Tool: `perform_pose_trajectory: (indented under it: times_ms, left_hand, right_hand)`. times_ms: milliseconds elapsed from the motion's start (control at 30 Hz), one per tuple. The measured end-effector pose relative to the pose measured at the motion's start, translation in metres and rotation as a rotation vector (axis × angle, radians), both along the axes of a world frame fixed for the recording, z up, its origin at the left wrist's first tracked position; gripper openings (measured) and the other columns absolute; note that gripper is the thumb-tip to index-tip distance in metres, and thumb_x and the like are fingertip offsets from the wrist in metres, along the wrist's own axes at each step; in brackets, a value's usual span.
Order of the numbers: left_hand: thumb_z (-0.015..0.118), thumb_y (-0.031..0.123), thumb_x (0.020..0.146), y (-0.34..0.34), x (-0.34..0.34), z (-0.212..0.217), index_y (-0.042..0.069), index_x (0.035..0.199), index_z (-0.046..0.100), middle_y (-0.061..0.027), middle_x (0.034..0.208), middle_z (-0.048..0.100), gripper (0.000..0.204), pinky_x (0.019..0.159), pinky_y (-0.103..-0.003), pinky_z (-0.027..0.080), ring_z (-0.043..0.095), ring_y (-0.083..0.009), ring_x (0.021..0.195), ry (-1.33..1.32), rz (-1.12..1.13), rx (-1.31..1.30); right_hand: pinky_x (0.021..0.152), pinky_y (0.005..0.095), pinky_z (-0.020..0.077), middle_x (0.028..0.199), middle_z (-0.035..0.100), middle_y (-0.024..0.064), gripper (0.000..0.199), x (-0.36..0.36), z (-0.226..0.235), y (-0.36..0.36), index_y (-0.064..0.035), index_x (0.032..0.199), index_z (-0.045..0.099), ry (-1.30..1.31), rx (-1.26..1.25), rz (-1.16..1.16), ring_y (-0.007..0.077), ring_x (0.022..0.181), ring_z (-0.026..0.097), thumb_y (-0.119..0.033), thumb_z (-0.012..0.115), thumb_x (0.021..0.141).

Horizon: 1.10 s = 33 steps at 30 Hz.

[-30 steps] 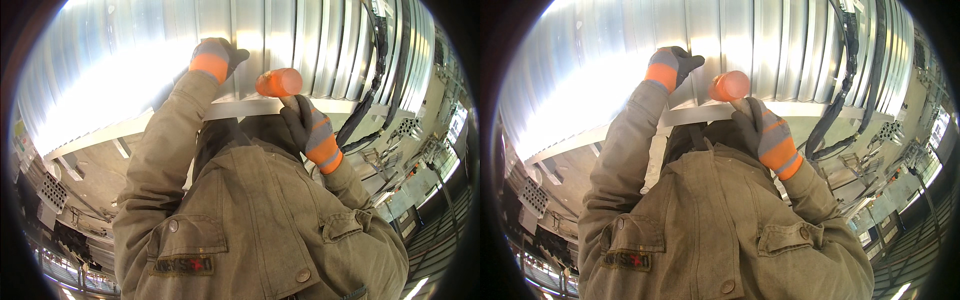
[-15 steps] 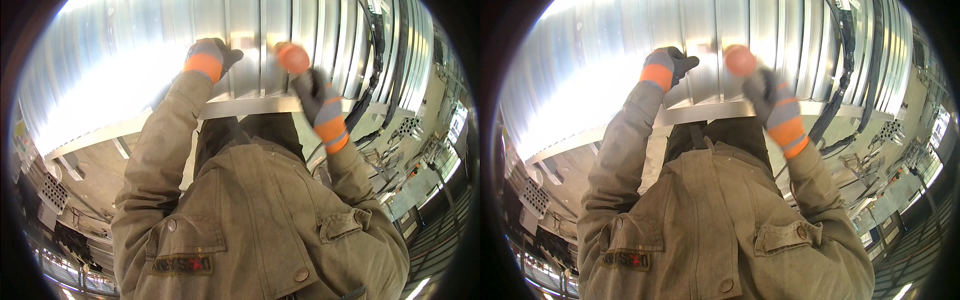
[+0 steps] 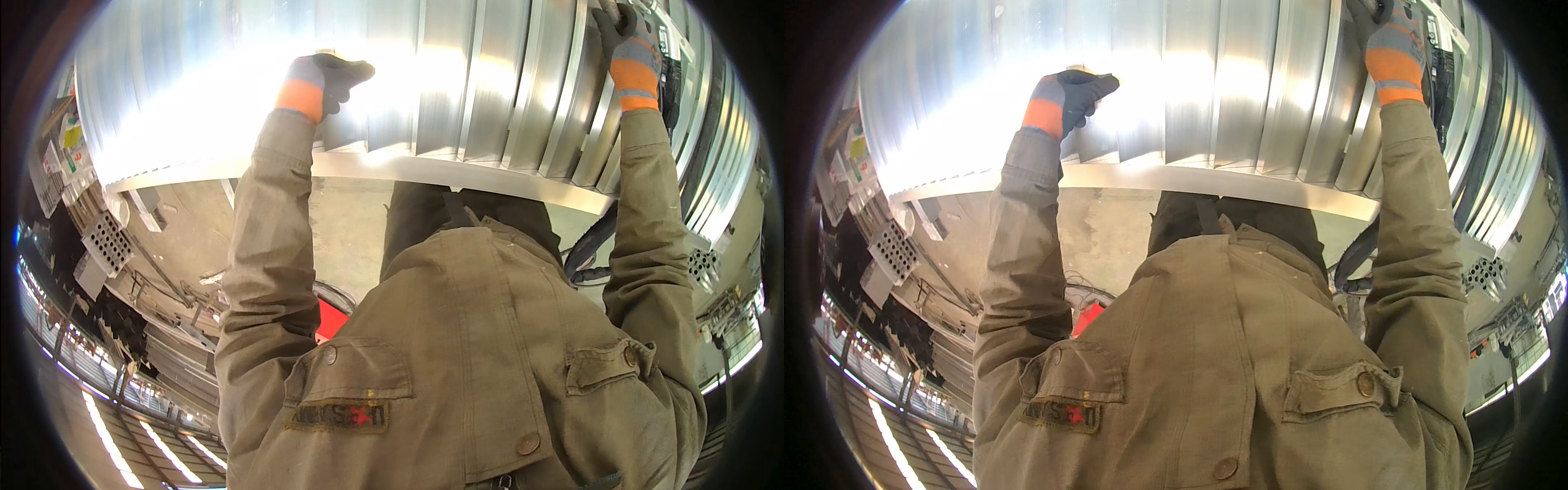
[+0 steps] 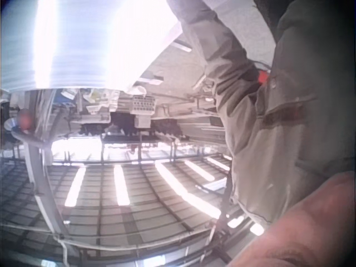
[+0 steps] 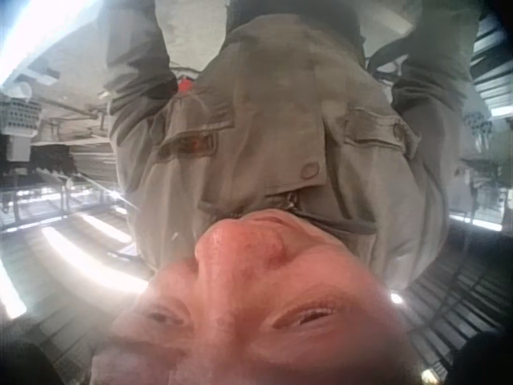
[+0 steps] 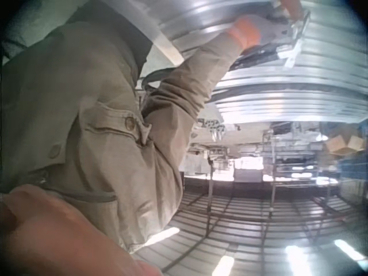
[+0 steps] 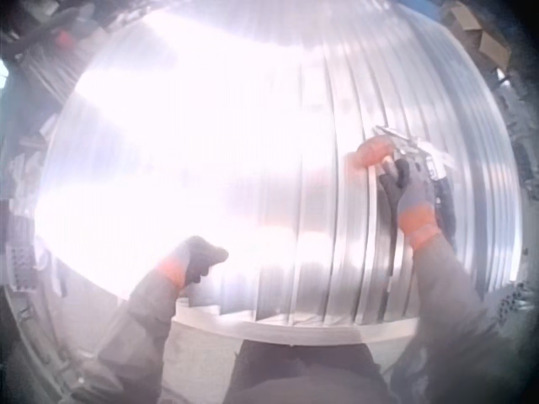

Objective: The person welds a metal strip to a curved metal panel using a handheld welding torch, then taps the joint with a rubber mallet. The person repeats this weld-and-tap cycle along the seam.

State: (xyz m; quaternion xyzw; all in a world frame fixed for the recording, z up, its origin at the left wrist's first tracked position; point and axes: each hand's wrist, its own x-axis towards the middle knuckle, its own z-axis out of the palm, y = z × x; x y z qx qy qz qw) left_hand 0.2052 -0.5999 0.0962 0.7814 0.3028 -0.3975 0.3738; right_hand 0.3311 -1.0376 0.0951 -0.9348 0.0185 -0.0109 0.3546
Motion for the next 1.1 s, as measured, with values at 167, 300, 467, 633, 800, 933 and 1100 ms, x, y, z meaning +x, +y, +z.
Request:
perform_pose_trajectory:
  times_ms: [167, 300, 467, 633, 800, 933, 1100]
  left_hand:
    - [0.094, 0.044, 0.076, -0.019, 0.009, 0.007, 0.006, 0.097, 0.077, 0.0000, 0.070, 0.061, 0.046, 0.052, -0.029, 0.044, 0.051, -0.0108, 0.059, 0.142, -0.047, 0.104]
    - [0.093, 0.046, 0.077, -0.026, 0.005, 0.014, 0.007, 0.098, 0.078, 0.0001, 0.072, 0.062, 0.047, 0.054, -0.029, 0.044, 0.053, -0.0111, 0.062, 0.101, -0.016, 0.105]
    - [0.092, 0.044, 0.077, -0.030, -0.005, 0.027, 0.006, 0.102, 0.080, 0.0001, 0.079, 0.065, 0.047, 0.060, -0.029, 0.047, 0.056, -0.0111, 0.068, -0.063, -0.054, 0.161]
    - [0.073, 0.052, 0.086, -0.068, -0.013, 0.026, 0.004, 0.091, 0.073, -0.0071, 0.075, 0.065, 0.049, 0.060, -0.036, 0.051, 0.058, -0.0182, 0.066, 0.044, -0.119, 0.118]
    - [0.090, 0.058, 0.075, -0.095, -0.007, 0.012, 0.011, 0.118, 0.077, -0.0020, 0.081, 0.065, 0.065, 0.060, -0.033, 0.049, 0.057, -0.0151, 0.069, 0.160, -0.174, 0.173]
    - [0.088, 0.061, 0.076, -0.100, -0.004, 0.002, 0.012, 0.121, 0.075, -0.0024, 0.081, 0.066, 0.068, 0.060, -0.033, 0.050, 0.057, -0.0152, 0.067, 0.199, -0.129, 0.132]
    - [0.091, 0.057, 0.075, -0.092, -0.004, -0.007, 0.012, 0.120, 0.076, -0.0040, 0.081, 0.068, 0.066, 0.058, -0.034, 0.050, 0.057, -0.0160, 0.065, 0.203, -0.017, 0.033]
  right_hand:
    - [0.101, 0.0424, 0.0536, 0.129, 0.072, 0.0187, 0.059, -0.013, 0.002, -0.070, -0.0099, 0.138, 0.067, -0.171, -0.453, 0.155, 0.0322, 0.120, 0.069, -0.054, 0.068, 0.098]
    - [0.090, 0.0394, 0.0570, 0.108, 0.075, 0.0213, 0.069, -0.036, 0.021, -0.160, 0.0035, 0.127, 0.070, -0.259, -0.457, -0.169, 0.0306, 0.102, 0.072, -0.054, 0.077, 0.091]
    - [0.091, 0.0365, 0.0549, 0.116, 0.074, 0.0210, 0.084, -0.062, 0.002, -0.208, 0.0045, 0.131, 0.068, 0.344, -0.281, -0.265, 0.0262, 0.104, 0.071, -0.069, 0.069, 0.091]
    - [0.086, 0.0339, 0.0553, 0.110, 0.075, 0.0168, 0.093, -0.048, -0.003, -0.210, 0.0047, 0.133, 0.068, 0.466, -0.247, -0.225, 0.0226, 0.094, 0.071, -0.074, 0.072, 0.082]
    - [0.087, 0.0323, 0.0550, 0.110, 0.075, 0.0182, 0.100, -0.031, 0.000, -0.207, 0.0101, 0.131, 0.066, 0.471, -0.404, -0.147, 0.0234, 0.096, 0.071, -0.073, 0.077, 0.077]
    - [0.087, 0.0307, 0.0535, 0.110, 0.074, 0.0156, 0.089, -0.026, 0.000, -0.215, 0.0102, 0.129, 0.066, 0.512, -0.146, -0.134, 0.0205, 0.097, 0.070, -0.064, 0.080, 0.081]
    - [0.086, 0.0286, 0.0531, 0.107, 0.070, 0.0088, 0.054, -0.030, 0.013, -0.229, 0.0035, 0.129, 0.068, 0.404, 0.152, 0.083, 0.0175, 0.094, 0.067, -0.039, 0.073, 0.097]
